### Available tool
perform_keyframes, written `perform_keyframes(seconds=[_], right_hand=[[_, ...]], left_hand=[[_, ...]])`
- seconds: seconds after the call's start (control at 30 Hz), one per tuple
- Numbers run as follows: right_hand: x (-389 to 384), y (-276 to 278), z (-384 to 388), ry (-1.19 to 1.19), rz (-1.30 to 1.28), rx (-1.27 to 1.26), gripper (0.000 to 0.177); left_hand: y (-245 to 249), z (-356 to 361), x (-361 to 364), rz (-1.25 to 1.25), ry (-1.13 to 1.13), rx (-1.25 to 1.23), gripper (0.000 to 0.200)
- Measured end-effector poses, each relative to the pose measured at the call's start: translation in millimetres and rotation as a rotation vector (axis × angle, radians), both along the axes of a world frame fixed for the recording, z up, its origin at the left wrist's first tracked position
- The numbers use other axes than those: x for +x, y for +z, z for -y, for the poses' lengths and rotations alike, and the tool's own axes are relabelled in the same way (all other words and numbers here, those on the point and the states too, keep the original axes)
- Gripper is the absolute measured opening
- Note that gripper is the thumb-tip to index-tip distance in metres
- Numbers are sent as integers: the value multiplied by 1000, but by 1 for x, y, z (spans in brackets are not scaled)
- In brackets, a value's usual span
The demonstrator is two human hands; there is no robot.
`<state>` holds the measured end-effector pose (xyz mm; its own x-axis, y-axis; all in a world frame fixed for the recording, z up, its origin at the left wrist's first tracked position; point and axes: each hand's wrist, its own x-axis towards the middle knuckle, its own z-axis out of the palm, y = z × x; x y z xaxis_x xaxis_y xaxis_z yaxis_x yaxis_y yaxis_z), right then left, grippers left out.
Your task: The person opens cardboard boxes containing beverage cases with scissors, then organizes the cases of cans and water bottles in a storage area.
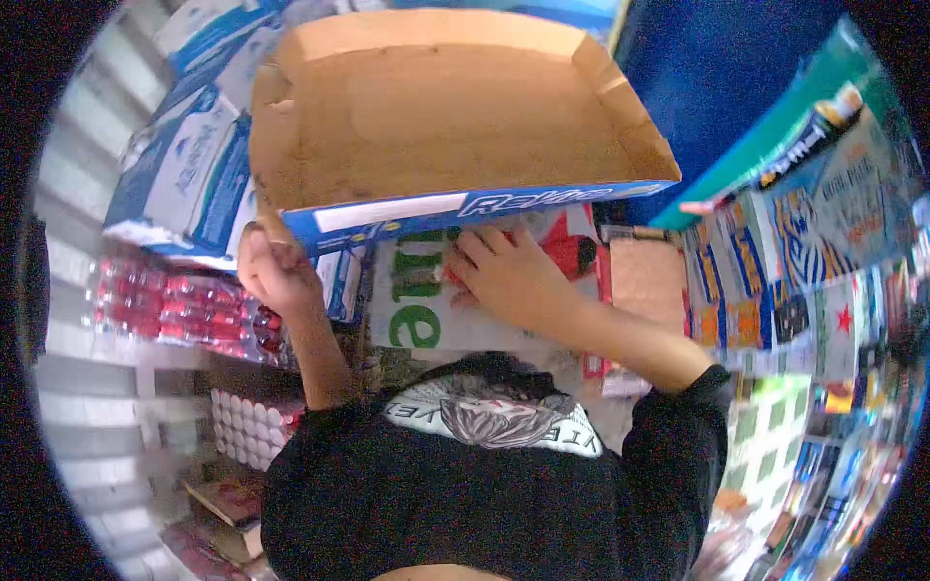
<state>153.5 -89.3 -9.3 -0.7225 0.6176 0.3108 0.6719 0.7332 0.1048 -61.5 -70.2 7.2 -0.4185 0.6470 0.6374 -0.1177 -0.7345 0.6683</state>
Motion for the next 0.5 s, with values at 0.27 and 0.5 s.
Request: perform_keyframes(seconds=[0.27, 0.5], right_hand=[[-25, 97, -24, 132, -609, 150, 43], [-12, 80, -66, 175, -487, -86, 34]], left_hand=[[20, -23, 13, -568, 81, 220, 26], [17, -47, 44, -662, -156, 231, 24]])
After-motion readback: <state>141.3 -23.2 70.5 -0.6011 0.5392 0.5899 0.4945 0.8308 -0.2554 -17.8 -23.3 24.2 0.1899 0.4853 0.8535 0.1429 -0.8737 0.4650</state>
